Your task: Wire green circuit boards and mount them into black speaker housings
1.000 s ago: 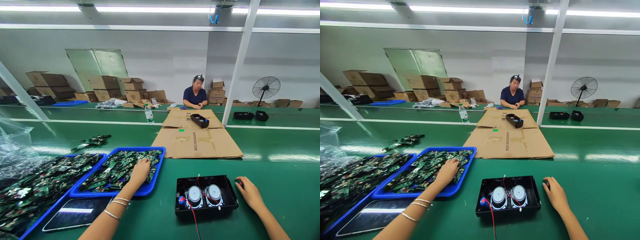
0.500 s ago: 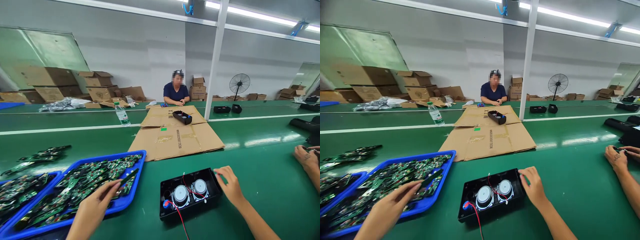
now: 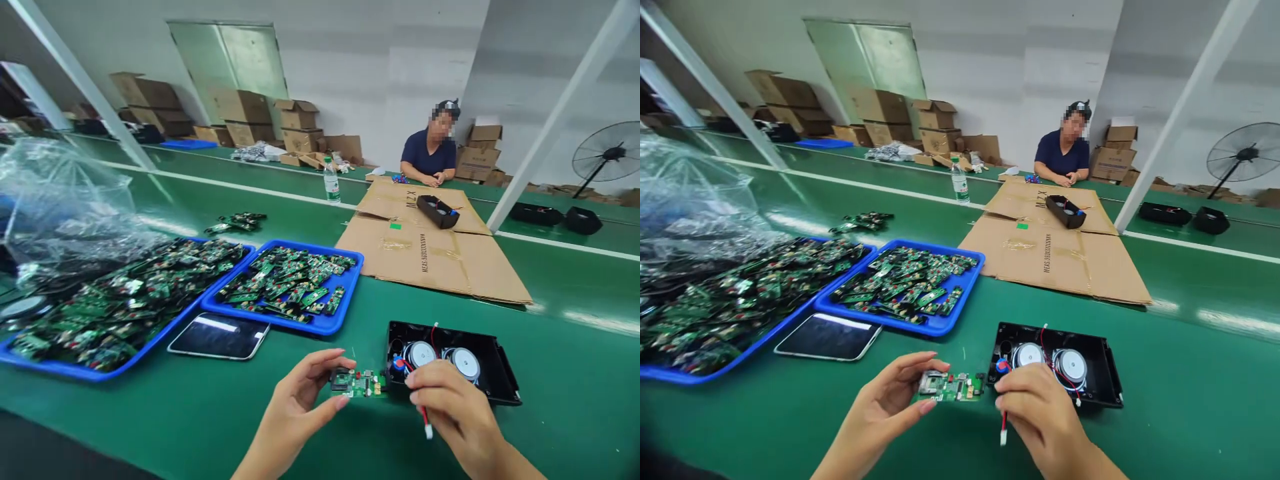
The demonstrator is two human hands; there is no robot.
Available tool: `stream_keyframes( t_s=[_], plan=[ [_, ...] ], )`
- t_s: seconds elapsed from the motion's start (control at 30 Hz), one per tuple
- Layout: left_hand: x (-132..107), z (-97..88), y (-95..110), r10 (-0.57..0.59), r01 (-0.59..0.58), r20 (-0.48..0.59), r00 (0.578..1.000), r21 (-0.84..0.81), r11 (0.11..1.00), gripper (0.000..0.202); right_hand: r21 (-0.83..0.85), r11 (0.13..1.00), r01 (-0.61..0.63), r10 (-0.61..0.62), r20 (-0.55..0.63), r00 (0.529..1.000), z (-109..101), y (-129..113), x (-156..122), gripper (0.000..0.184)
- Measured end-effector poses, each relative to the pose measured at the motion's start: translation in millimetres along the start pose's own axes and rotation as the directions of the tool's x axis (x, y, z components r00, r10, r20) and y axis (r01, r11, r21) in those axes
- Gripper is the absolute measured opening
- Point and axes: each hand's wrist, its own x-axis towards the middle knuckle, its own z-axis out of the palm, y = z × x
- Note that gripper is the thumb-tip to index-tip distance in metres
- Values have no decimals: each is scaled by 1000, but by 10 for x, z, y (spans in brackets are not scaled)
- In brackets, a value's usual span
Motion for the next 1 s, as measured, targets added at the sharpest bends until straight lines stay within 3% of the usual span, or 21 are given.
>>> stream_keyframes(
  t_s=[0.07, 0.13, 0.33, 0.63, 0.8, 0.9, 1.0],
  plan=[
    [-22, 31, 1, -25, 26, 57, 998, -26, 999, 60, 147, 978, -145, 152, -37, 988, 75, 4, 95, 16],
    [-33, 55, -8, -50, 57, 111, 993, -67, 996, 56, 147, 966, -211, 217, -32, 976, 149, 4, 169, 12],
    [-39, 131, -61, -108, 140, 140, 984, -240, 961, 52, -47, 993, -106, 108, 26, 994, 245, 0, 223, 13],
    [-24, 302, -118, -199, 237, 170, 965, -247, 939, 49, -276, 952, 129, -108, 92, 990, 262, 39, 165, 14],
    [-20, 355, -75, -244, 278, 174, 954, -212, 937, 49, -395, 883, 252, -196, 177, 964, 237, 41, 170, 14],
    [-9, 382, -16, -258, 285, 159, 953, -180, 941, 48, -394, 870, 296, -220, 227, 949, 228, 50, 168, 17],
    [10, 399, 34, -254, 285, 182, 950, -167, 944, 46, -331, 907, 261, -208, 188, 960, 246, 75, 155, 18]
  ],
)
